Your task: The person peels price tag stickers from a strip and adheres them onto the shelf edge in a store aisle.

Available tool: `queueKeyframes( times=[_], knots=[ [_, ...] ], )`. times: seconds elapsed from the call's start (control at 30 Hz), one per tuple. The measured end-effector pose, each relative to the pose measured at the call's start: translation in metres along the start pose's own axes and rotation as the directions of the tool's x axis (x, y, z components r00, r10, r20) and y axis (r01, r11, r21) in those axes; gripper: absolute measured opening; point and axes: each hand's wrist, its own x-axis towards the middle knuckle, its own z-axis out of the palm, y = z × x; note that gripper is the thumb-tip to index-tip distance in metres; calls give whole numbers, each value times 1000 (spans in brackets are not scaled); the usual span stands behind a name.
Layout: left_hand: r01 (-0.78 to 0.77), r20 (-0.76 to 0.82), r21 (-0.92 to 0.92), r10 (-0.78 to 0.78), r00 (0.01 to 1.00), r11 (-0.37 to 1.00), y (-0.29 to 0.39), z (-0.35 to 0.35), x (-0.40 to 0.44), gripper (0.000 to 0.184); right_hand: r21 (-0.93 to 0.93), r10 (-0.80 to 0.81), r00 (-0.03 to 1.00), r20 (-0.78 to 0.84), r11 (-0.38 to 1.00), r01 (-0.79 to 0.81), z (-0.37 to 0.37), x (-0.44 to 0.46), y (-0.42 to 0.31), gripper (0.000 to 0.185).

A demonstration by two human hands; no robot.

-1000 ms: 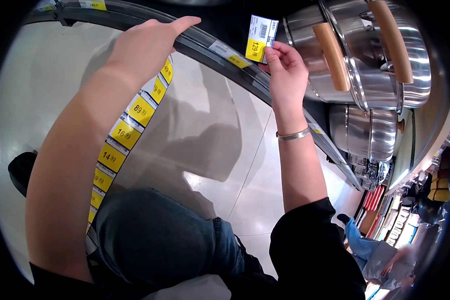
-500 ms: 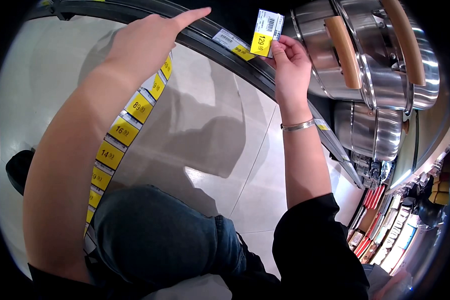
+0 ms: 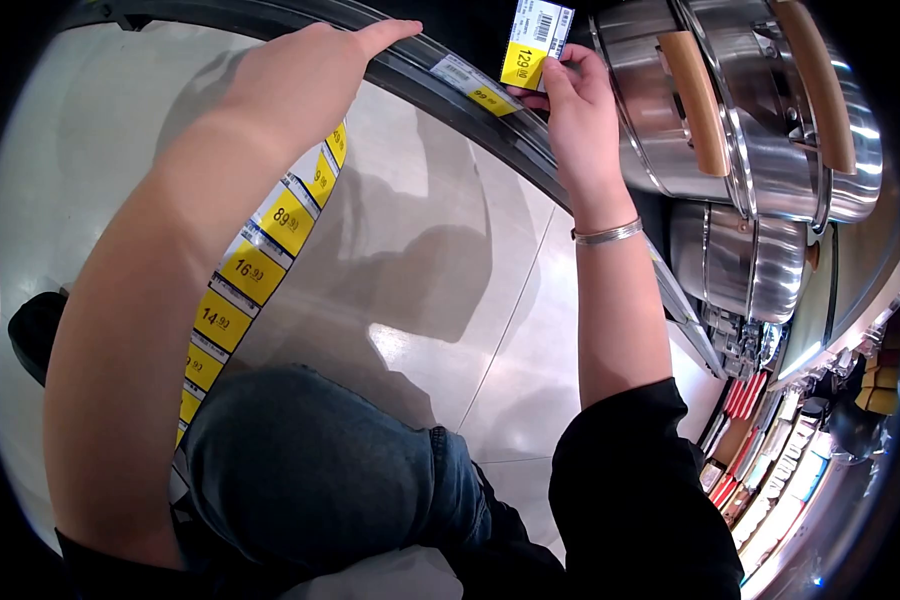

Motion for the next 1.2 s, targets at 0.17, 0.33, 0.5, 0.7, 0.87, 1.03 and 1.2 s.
queueKeyframes(
  times=[0.17, 0.33, 0.5, 0.7, 0.87, 1.03, 1.2],
  knots=[
    [55, 127, -35, -51, 991, 998, -5, 3, 0, 58, -198, -97, 986, 137, 972, 124, 5, 4, 3, 17],
    [44, 106, -88, -35, 994, 995, -7, 3, -1, 62, -616, -445, 891, 91, 678, 401, 28, -14, 0, 15],
    [18, 9, -124, -17, 1000, 992, -7, 2, -2, 65, -791, -687, 717, -120, 502, 350, 54, -5, 23, 16],
    [83, 233, -138, -49, 971, 987, -7, -10, -4, 68, -699, -567, 732, -377, 693, 177, 61, 1, 14, 17],
    [53, 231, -159, -15, 973, 986, -1, -13, -1, 69, -615, -557, 704, -441, 758, 216, 58, 2, 19, 19],
    [-27, 225, -237, 82, 971, 971, 14, -11, 4, 70, -443, -479, 739, -473, 855, 270, 53, -5, 22, 19],
    [45, 151, -488, 34, 988, 872, 24, 0, 18, 42, -508, -521, 776, -356, 805, 308, 47, -7, 20, 20]
  ],
)
